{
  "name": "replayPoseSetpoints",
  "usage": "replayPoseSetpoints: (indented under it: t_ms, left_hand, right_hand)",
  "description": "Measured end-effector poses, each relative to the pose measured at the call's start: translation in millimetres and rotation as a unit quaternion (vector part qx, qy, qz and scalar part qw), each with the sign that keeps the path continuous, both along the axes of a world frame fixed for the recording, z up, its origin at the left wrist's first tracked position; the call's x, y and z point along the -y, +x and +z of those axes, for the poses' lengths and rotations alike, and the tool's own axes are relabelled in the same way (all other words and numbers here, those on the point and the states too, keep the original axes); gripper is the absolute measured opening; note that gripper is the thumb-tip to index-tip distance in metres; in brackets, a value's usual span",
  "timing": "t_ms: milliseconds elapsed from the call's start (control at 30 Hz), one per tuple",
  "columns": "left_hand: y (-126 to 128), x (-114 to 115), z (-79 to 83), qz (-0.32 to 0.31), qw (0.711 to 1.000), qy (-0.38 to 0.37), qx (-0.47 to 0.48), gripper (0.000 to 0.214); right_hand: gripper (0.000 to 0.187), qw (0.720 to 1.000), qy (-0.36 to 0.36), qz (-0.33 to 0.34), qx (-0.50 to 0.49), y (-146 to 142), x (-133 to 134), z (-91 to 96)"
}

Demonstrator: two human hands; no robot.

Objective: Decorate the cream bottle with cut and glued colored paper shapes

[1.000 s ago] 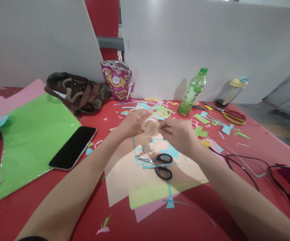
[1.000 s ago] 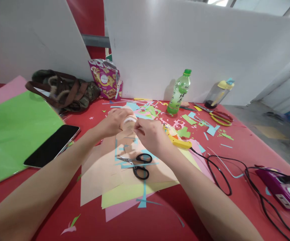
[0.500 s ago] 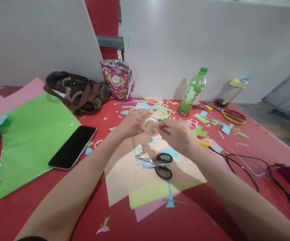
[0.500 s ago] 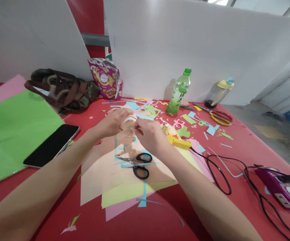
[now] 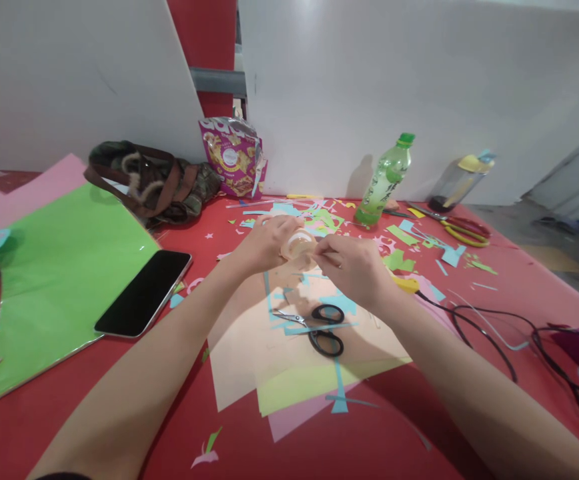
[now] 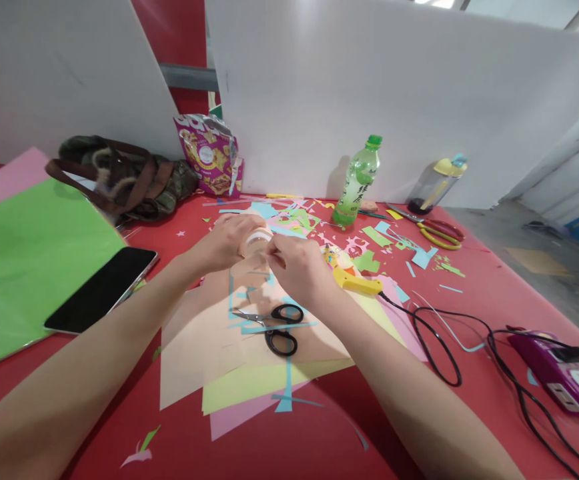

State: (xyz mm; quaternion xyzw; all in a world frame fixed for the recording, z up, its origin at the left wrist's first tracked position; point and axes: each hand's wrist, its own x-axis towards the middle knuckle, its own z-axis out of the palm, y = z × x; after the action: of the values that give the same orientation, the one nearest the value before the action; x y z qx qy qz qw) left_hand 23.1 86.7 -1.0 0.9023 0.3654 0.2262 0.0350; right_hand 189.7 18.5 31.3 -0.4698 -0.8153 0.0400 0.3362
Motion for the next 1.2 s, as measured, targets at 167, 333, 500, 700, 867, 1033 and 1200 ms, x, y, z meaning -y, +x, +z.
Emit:
replayPoseSetpoints:
  t_ms: [167,333,500,700,867,1033,1200]
  left_hand:
    - [0.2,-0.7,-1.1,0.003,1.0,0.005,-0.004,0.049]
    - [0.2,-1.4,-1.7,0.0,1.0,0.003,-0.005,0.048]
    - [0.3,-0.9,-1.6,-0.002,1.0,0.008,-0.006,0.045]
    - [0.7,-0.9,-1.9,-0.01,1.0,0.013,-0.004,0.044]
    - [0.9,-0.8,-1.8,-0.008,1.0,0.008,-0.002,0.046]
    - [1.4,0.4,-0.5,-0.008,1.0,0.006,-0.003,0.044]
    - [2.0,1.9,0.4,-0.005,1.0,0.004,0.001,0.042]
  right_hand:
    - [0.011,1.0,-0.004,0.005,-0.006,-0.5,-0.9,-1.1]
    - [0.011,1.0,-0.014,0.001,-0.008,-0.1,-1.1,-0.8]
    - [0.011,1.0,-0.011,-0.003,-0.005,0.3,-1.2,-1.1]
    - [0.011,1.0,-0.011,-0.011,0.008,-0.6,-1.2,-1.5]
    - [0.011,1.0,0.005,-0.015,0.012,-0.9,-1.6,-2.7]
    - [0.012,1.0,0.014,-0.02,0.013,-1.1,-1.8,-4.3]
    - [0.012,0.999,0.019,-0.025,0.016,-1.3,-1.6,-4.4]
